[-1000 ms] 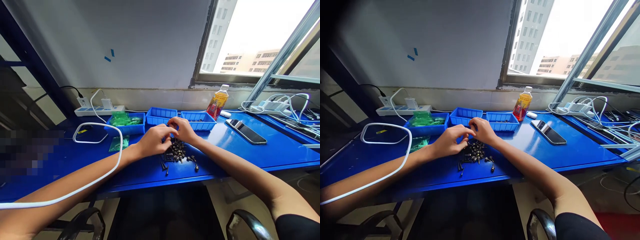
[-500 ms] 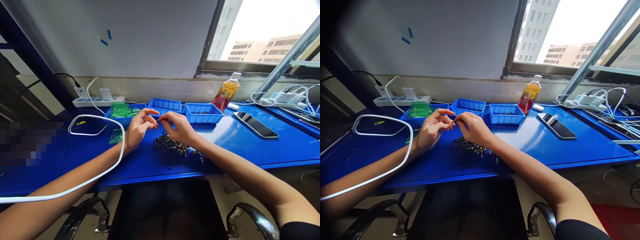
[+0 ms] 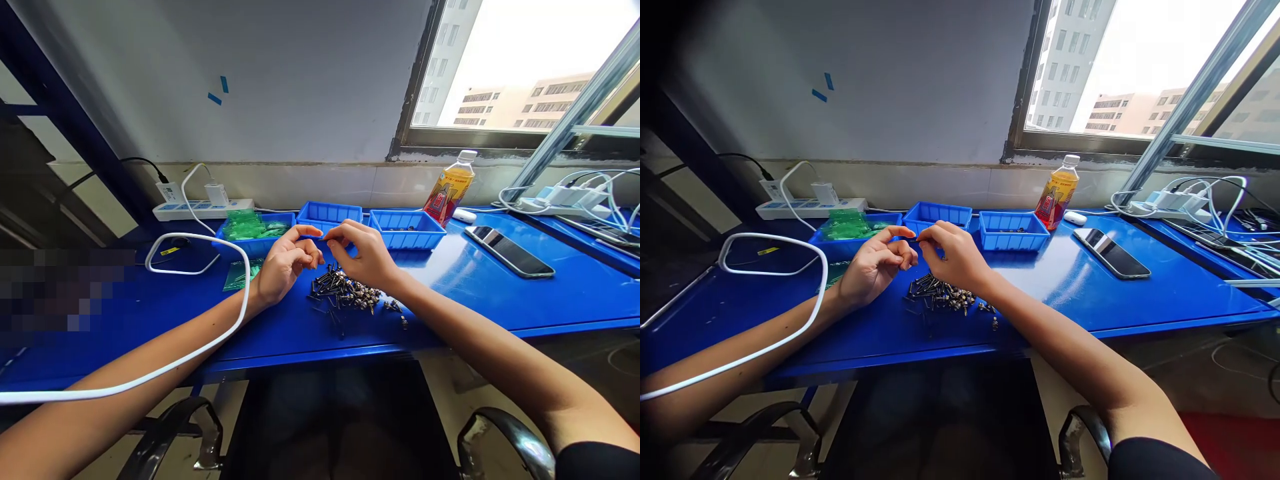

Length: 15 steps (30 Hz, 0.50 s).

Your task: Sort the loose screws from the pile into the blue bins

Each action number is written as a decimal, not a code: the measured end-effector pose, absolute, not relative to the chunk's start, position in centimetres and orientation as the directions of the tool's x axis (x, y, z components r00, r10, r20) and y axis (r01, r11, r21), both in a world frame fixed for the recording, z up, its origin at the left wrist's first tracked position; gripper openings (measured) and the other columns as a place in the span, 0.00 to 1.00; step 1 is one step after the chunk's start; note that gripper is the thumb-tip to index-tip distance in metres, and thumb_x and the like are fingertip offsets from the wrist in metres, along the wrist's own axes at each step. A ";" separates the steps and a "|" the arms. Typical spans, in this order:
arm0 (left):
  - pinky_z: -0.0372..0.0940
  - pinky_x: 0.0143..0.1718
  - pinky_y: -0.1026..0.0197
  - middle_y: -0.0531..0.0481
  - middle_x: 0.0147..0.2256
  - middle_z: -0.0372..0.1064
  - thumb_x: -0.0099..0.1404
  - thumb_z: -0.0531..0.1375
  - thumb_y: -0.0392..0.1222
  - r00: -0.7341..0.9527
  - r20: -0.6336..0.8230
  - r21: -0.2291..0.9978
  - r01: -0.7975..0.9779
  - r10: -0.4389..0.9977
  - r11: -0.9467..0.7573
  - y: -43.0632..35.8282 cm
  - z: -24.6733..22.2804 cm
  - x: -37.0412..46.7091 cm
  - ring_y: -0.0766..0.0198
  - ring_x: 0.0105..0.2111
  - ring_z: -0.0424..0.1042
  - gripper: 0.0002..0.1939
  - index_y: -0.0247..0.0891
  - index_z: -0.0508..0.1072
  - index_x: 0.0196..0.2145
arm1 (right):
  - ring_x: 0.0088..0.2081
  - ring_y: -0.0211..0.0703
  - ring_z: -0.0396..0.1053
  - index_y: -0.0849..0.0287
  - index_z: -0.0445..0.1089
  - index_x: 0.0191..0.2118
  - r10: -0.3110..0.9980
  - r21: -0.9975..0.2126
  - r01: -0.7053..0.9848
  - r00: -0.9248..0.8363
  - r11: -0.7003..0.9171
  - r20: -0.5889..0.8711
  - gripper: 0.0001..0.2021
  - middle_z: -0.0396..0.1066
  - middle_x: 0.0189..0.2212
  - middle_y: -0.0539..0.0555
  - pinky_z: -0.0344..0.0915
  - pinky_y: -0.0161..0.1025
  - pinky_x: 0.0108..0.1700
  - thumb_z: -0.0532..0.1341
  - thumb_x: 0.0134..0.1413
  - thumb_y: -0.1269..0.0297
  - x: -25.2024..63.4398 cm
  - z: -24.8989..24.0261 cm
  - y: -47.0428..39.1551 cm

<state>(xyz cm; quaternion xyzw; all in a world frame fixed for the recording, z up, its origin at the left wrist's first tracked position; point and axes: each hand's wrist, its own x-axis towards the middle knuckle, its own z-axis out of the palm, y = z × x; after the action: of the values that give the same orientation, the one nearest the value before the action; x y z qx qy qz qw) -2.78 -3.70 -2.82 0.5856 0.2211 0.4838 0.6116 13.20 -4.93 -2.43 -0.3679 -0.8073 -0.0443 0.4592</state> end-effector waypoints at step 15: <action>0.59 0.28 0.64 0.58 0.14 0.61 0.41 0.55 0.32 0.464 0.211 0.926 -0.377 0.860 -0.023 -3.8 -2.6 -2.7 0.68 0.21 0.62 0.19 0.35 0.65 0.36 | 0.26 0.34 0.62 0.60 0.67 0.29 0.481 -0.211 0.595 -0.342 0.776 0.807 0.06 0.67 0.23 0.50 0.60 0.33 0.30 0.54 0.50 0.73 13.3 -2.3 -5.1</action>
<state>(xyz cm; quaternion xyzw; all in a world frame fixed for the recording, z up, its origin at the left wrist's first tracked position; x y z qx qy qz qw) -2.74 -3.78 -2.57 0.5417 0.2230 0.4671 0.6624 13.33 -5.09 -2.33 -0.3294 -0.8168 -0.0605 0.4698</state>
